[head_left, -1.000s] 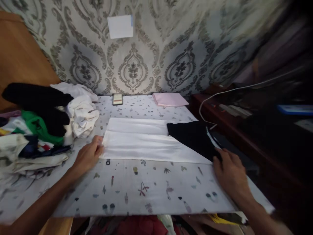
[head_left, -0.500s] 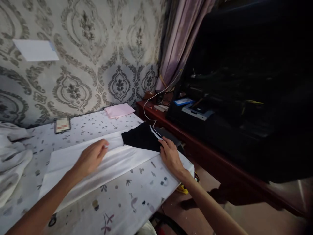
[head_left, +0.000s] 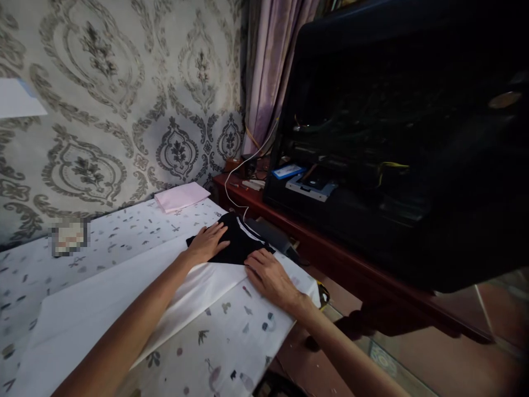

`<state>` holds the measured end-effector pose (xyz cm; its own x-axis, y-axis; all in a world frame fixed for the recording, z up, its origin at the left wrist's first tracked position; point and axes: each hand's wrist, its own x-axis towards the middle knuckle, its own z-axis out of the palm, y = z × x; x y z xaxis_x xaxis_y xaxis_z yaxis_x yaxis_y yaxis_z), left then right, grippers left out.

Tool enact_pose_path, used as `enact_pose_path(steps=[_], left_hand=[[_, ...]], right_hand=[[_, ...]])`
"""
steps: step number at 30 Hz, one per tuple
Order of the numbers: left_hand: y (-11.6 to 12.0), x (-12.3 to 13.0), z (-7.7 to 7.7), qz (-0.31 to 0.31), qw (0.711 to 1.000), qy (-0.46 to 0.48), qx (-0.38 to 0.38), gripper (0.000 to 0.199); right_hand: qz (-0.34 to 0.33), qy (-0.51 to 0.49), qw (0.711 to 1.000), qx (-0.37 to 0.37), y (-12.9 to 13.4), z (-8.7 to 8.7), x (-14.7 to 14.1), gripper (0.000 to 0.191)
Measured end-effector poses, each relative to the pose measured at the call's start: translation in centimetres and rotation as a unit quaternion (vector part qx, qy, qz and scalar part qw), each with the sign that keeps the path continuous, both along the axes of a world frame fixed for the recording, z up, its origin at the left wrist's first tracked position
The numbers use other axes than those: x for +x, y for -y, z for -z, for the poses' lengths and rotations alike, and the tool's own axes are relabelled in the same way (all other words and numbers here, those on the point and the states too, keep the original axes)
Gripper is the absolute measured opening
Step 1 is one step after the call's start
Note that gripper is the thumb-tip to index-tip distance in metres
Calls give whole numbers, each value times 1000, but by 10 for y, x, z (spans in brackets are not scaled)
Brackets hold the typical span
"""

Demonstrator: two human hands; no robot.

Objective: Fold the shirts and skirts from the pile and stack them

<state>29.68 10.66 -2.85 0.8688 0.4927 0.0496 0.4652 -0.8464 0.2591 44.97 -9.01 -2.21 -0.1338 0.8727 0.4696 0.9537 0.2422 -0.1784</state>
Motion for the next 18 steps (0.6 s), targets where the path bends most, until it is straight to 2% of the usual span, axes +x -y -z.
enact_pose_path(steps=[9, 11, 13, 15, 18], left_hand=[[2, -3, -6, -5, 1000, -14, 5, 58], [4, -3, -8, -7, 1000, -17, 6, 57], [4, -3, -8, -8, 1000, -16, 8, 57], [3, -3, -7, -6, 1000, -12, 12, 57], [2, -3, -3, -1, 1000, -8, 19, 57]], right_hand=[[20, -39, 999, -1, 13, 5, -1, 26], [69, -69, 995, 9, 18, 4, 6, 31], [160, -104, 982, -10, 21, -1, 17, 35], [245, -121, 959, -77, 20, -8, 28, 35], [291, -118, 930, -191, 14, -19, 37, 31]])
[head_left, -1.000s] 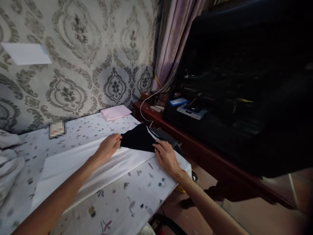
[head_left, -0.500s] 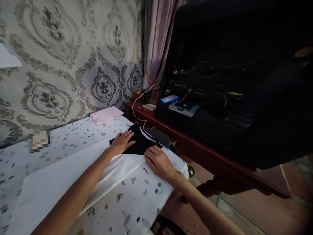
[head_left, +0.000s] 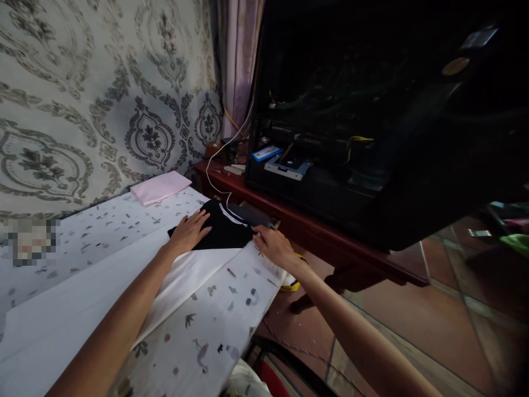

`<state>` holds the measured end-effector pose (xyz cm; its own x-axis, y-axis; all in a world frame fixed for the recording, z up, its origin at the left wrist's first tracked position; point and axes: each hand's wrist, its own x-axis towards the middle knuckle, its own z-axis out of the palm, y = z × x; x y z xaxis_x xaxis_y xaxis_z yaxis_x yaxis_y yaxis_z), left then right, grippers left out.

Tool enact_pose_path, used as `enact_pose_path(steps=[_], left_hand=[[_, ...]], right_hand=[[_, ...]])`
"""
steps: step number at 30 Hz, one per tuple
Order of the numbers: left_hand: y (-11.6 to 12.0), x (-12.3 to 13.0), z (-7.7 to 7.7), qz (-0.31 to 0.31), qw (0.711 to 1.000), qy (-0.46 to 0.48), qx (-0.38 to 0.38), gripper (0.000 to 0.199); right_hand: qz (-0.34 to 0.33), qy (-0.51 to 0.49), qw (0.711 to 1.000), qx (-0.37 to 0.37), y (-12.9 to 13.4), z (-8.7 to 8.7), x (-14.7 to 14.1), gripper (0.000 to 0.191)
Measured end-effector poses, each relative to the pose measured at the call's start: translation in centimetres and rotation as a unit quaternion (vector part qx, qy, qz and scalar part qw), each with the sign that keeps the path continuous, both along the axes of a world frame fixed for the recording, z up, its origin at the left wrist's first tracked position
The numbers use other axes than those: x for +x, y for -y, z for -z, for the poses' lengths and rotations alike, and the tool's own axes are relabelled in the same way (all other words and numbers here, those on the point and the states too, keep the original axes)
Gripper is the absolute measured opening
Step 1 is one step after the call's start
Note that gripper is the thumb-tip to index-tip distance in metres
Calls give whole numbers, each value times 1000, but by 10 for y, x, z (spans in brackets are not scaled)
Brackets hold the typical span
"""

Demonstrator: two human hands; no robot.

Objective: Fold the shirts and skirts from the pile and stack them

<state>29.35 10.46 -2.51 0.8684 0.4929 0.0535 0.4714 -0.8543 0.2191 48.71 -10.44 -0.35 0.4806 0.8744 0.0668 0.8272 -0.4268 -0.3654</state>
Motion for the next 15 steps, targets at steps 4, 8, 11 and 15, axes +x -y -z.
enact_pose_path(steps=[4, 8, 11, 15], left_hand=[[-1, 0, 2, -3, 1000, 4, 10, 57], [-2, -1, 1, -1, 1000, 8, 4, 56], [-2, -1, -1, 0, 1000, 10, -1, 54], [-2, 0, 0, -8, 1000, 23, 5, 50]], right_hand=[[20, -17, 998, -65, -8, -10, -2, 28], [17, -17, 997, -76, -10, -14, -5, 20], [14, 2, 997, -75, -12, -15, -6, 20], [-1, 59, 991, -119, -15, -18, -8, 23]])
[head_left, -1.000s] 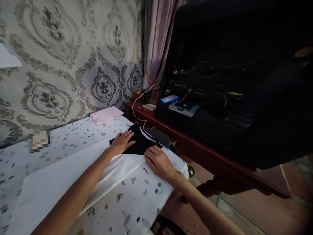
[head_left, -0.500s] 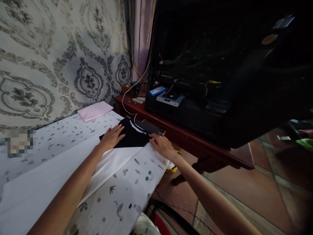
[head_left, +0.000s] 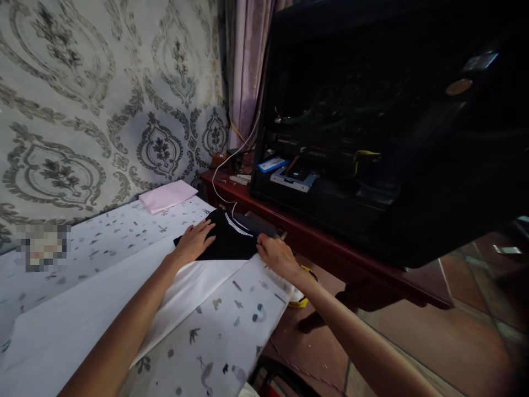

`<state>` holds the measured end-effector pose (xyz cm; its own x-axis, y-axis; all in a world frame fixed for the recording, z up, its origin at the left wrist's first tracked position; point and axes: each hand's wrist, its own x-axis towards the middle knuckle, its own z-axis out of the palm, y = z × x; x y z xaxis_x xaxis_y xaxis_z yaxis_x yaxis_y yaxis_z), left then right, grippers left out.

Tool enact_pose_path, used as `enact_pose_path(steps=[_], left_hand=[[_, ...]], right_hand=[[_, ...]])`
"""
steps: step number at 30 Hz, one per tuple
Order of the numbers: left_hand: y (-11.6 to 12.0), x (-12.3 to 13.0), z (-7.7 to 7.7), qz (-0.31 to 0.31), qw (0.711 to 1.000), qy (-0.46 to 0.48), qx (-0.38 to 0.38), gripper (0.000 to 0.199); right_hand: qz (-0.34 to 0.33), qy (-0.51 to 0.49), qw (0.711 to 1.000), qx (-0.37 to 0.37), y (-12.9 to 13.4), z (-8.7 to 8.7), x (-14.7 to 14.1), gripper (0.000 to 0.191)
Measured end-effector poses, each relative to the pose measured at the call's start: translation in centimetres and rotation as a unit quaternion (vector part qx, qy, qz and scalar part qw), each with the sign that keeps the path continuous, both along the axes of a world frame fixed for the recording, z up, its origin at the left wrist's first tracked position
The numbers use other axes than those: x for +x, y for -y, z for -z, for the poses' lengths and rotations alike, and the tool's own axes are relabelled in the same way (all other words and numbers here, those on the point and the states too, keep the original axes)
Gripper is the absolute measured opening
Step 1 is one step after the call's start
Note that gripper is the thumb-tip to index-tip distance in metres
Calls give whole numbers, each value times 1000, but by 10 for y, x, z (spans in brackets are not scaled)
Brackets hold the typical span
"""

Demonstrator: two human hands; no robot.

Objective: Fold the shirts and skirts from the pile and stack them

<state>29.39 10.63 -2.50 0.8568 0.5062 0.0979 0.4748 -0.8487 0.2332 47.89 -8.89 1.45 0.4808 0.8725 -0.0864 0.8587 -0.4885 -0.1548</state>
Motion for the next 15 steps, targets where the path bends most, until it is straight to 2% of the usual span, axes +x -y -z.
enact_pose_path(steps=[4, 7, 10, 12, 15], left_hand=[[0, -2, 2, -5, 1000, 2, -1, 49], [0, -2, 1, -7, 1000, 13, 0, 47], [4, 9, -4, -1, 998, 58, 19, 41], [9, 24, -8, 38, 995, 86, 26, 36], [21, 52, -11, 130, 986, 107, 7, 25]], right_hand=[[11, 56, 998, -35, -1, -1, -5, 28], [16, 62, 998, -12, 0, 4, -4, 28], [9, 34, 999, 30, 3, 10, 0, 27], [-1, 4, 999, 53, 5, 11, 3, 26], [-12, -37, 997, 66, 6, 9, 5, 26]])
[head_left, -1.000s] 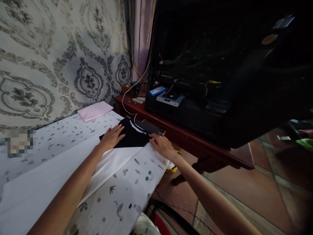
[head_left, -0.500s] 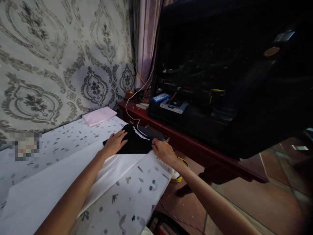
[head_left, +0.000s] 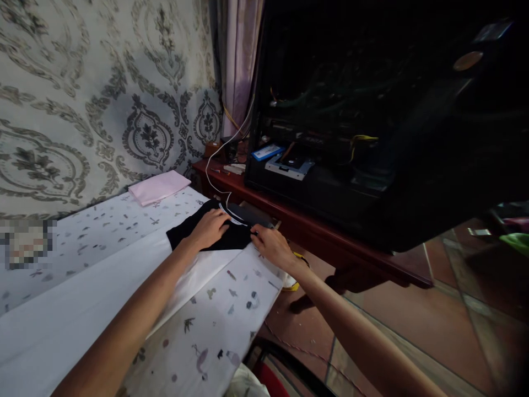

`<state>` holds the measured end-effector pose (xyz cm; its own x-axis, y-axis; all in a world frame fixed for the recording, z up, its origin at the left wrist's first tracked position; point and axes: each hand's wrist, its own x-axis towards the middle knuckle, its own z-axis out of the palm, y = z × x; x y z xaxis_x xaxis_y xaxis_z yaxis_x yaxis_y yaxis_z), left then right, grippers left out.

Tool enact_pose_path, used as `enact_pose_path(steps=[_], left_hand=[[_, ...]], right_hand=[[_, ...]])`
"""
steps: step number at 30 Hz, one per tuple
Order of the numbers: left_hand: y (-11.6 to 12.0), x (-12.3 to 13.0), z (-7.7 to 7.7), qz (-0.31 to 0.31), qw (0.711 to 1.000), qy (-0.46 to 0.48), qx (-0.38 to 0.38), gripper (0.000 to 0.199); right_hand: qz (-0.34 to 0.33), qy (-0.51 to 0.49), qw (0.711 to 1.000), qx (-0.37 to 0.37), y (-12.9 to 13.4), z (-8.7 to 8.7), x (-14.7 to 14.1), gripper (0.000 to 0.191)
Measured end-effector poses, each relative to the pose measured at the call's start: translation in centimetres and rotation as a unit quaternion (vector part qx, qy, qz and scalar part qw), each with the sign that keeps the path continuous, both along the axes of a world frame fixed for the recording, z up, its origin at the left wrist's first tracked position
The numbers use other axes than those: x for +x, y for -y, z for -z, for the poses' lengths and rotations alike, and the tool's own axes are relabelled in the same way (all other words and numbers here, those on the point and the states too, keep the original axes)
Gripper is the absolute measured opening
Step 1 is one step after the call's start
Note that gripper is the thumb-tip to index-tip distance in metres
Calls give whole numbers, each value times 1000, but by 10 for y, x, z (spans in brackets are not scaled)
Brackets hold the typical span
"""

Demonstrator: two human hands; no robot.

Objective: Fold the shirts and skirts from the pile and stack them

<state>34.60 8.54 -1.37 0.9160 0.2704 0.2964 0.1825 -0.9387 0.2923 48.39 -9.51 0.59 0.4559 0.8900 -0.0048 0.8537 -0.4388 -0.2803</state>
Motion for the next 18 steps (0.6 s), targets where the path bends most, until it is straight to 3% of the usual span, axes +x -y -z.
enact_pose_path(steps=[5, 10, 14, 16, 18], left_hand=[[10, 29, 7, 70, 995, 31, -70, 16], [14, 36, 10, 15, 989, 73, -127, 8], [5, 22, 7, 1, 988, 98, -119, 8], [-10, 6, 4, -65, 988, 108, -92, 12], [-29, -12, 0, -191, 976, 83, -63, 11]], right_hand=[[6, -29, 999, -15, 0, -6, 0, 28], [15, -16, 999, -30, -3, -4, 1, 28], [25, 10, 999, -30, -5, 3, 3, 26], [27, 16, 999, -29, -6, 6, 4, 27], [26, 19, 999, -30, -7, 8, 4, 28]])
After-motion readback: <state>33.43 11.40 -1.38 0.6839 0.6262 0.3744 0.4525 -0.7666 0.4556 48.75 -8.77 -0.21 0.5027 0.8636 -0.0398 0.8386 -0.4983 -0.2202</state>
